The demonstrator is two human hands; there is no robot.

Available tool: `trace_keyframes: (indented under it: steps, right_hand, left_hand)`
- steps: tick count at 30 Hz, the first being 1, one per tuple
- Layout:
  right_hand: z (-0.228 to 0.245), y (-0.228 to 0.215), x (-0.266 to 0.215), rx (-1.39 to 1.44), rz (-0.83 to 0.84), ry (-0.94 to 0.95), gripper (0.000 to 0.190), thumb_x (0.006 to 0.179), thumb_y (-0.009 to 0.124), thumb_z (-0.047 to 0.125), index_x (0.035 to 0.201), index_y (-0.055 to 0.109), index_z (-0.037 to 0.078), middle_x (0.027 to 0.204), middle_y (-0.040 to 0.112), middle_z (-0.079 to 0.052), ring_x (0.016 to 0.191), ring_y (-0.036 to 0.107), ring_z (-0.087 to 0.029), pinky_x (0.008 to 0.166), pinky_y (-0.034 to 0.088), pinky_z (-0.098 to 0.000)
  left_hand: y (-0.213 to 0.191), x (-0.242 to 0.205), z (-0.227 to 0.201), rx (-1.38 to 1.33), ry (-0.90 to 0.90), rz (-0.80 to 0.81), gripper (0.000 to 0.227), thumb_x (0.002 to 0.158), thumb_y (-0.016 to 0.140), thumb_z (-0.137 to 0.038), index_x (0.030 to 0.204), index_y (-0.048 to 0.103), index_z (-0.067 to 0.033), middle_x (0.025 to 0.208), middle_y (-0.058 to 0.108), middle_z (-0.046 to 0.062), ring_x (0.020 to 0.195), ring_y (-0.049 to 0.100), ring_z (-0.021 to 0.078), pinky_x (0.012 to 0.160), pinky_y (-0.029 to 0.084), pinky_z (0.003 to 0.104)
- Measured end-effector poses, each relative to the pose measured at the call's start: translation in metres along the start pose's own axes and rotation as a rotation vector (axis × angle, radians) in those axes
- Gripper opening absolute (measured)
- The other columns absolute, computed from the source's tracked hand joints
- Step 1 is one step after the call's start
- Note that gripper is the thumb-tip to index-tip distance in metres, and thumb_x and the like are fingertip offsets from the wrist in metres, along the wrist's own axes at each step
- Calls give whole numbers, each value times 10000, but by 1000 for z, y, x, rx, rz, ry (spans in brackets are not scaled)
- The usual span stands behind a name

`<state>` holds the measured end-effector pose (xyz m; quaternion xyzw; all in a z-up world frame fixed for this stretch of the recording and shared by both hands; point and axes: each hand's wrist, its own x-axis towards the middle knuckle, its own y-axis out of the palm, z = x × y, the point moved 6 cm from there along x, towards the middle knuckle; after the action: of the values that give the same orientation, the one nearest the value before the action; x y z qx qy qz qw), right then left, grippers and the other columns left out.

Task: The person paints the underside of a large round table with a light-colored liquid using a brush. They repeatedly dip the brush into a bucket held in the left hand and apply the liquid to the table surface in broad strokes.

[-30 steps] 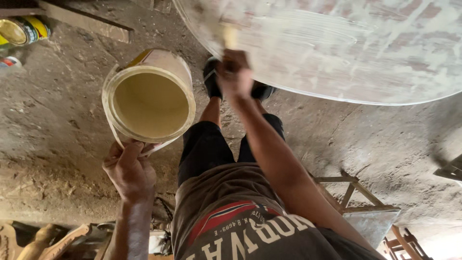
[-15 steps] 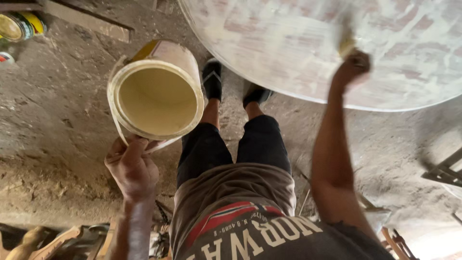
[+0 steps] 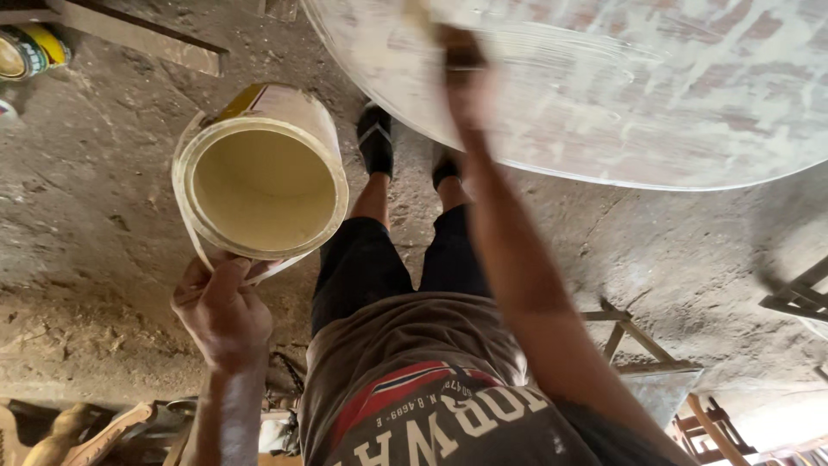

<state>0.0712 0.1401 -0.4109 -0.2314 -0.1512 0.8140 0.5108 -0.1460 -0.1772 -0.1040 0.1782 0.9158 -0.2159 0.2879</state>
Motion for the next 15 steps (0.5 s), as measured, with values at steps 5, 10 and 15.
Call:
trace_keyframes:
  steps: [5,10,15]
  right_hand:
    - [-116,-278,58,-297,-382,45,215,1042,669,278,1113,716,81,952,745,-60,712,663,-151,604,532,-288]
    - [-131,-298,29,-489,-531,144,217,1041,682,290,1137,705,96,962,744,-43,690,661,-133,574,530,-275]
    - [-64,-50,-42,-274,-235,19,225,1040,695,302,1160,693,112,972,743,-26,668,658,-116,544,527,-261]
  left_hand:
    - [3,5,-1,5,51,13,201,931,587,-58,730,590,-62,624,578,34,383,437,19,408,330,241]
    - [14,-6,-15,-9,74,98,126,894,562,-45,787,628,-46,730,648,38,549,553,39,494,478,227]
    - [31,-8,-39,391,397,157,187,979,608,-24,798,642,-58,674,599,60,517,530,89,409,442,242]
